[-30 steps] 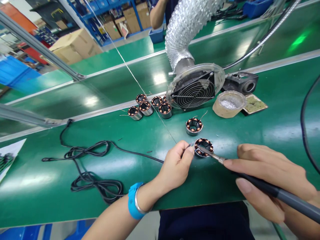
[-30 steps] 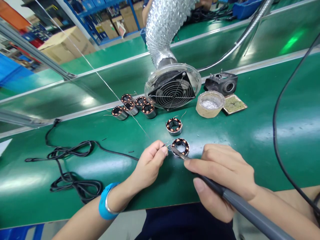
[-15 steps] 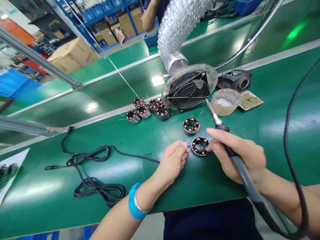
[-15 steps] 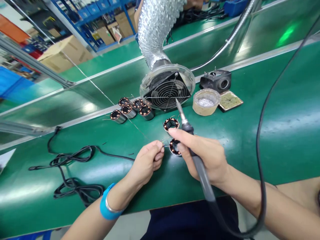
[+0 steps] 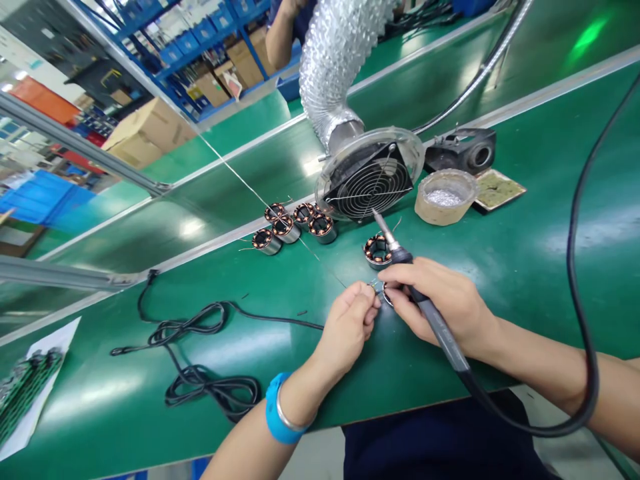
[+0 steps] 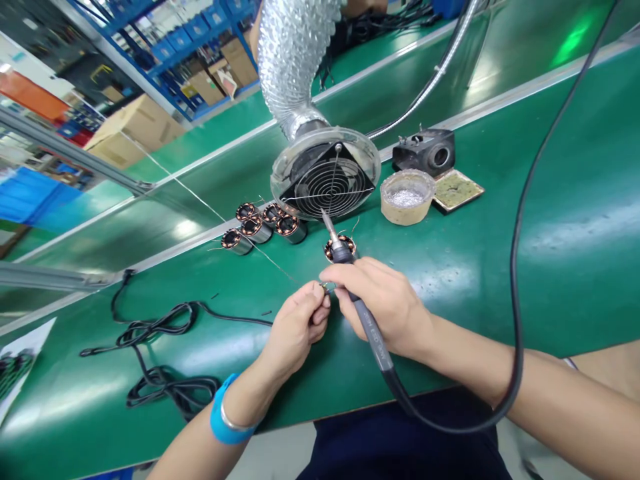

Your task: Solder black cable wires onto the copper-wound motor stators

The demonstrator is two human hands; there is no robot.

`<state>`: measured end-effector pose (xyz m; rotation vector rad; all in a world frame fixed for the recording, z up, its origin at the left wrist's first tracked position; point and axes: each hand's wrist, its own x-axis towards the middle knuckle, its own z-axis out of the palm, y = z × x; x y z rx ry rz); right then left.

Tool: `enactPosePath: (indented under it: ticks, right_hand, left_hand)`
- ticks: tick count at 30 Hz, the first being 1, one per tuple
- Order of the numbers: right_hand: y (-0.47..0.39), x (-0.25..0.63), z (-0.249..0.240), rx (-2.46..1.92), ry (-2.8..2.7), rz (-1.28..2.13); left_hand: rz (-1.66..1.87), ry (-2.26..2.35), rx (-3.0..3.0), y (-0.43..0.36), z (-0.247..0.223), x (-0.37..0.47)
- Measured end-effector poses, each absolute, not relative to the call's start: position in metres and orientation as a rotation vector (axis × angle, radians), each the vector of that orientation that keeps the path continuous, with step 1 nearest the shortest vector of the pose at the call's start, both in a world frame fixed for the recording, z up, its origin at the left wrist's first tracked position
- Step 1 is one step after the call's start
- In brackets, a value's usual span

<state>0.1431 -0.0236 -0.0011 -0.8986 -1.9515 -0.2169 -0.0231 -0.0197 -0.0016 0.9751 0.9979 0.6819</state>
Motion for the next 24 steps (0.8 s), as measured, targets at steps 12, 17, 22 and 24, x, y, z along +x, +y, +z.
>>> enactPosePath:
  ticks: [12, 17, 22, 24]
  right_hand:
    - [-0.042, 0.159, 0.014, -0.869, -1.878, -0.143]
    - [-0.065, 0.168, 0.033, -0.843, -1.931, -0.024]
    - [-0.072, 0.166, 0.031, -0.773, -1.946, 0.021]
    - [-0.071, 0.165, 0.027, -0.753, -1.949, 0.005]
  left_hand:
    - [0.72, 1.045, 1.302, -0.024, -0.018, -0.039]
    - [0.734, 1.075, 1.358, -0.024, -0.021, -0.038]
    - [0.735, 1.079, 1.373, -0.024, -0.02, -0.037]
    - [0.73, 1.078, 1.373, -0.024, -0.02, -0.037]
